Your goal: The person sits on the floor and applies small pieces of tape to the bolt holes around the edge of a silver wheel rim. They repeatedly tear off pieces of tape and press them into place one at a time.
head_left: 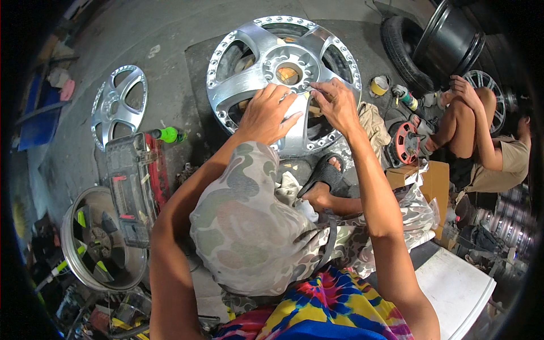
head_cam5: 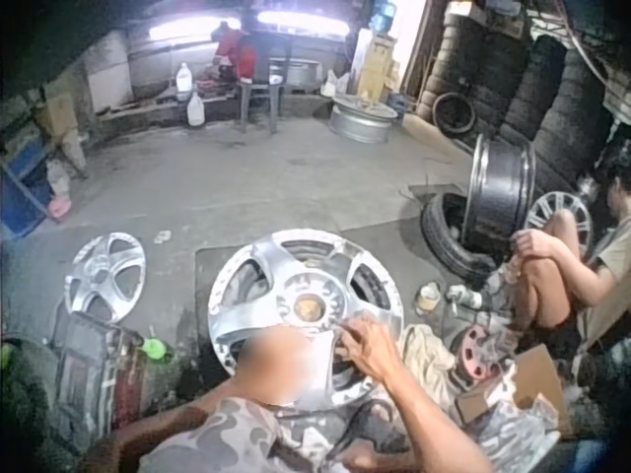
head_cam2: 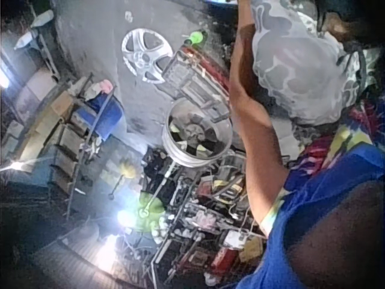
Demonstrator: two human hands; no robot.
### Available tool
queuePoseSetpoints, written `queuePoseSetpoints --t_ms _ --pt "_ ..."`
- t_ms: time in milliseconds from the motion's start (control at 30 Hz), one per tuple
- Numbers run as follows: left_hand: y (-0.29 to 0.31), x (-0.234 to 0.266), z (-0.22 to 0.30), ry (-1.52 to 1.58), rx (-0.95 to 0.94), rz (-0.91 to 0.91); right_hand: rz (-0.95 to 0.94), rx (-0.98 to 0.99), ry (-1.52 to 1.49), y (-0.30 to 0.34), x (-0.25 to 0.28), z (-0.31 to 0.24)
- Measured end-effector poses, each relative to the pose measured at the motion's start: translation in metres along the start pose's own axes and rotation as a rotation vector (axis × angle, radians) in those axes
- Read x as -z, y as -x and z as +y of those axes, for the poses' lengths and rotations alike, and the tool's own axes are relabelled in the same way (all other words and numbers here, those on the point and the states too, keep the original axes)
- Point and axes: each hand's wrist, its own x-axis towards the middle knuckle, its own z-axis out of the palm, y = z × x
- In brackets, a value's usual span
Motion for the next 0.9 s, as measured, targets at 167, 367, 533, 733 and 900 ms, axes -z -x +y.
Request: queuePoseSetpoints --t_ms 167,367,533,733,900 --pt "-0.006 -0.019 -0.003 -0.027 -0.029 -0.033 -0.04 -0.013 -0.09 0.001 0.002 0.009" --pt "-0.008 -0.027 -0.006 -0.052 -0.061 -0.049 0.059 0.019 -0.055 0.007 0.0 0.005" --pt "-0.012 -0.028 -0.002 -0.119 -0.069 -0.084 0.048 0.032 -0.058 0.01 -0.003 0.006" --pt "-0.013 -0.027 -0.001 -0.128 -0.08 -0.059 -0.006 -0.103 -0.257 0.012 -0.008 0.011" --pt "-0.011 -0.01 -0.007 0.012 -0.029 -0.006 0.073 -0.182 -0.359 0.014 -0.006 0.005"
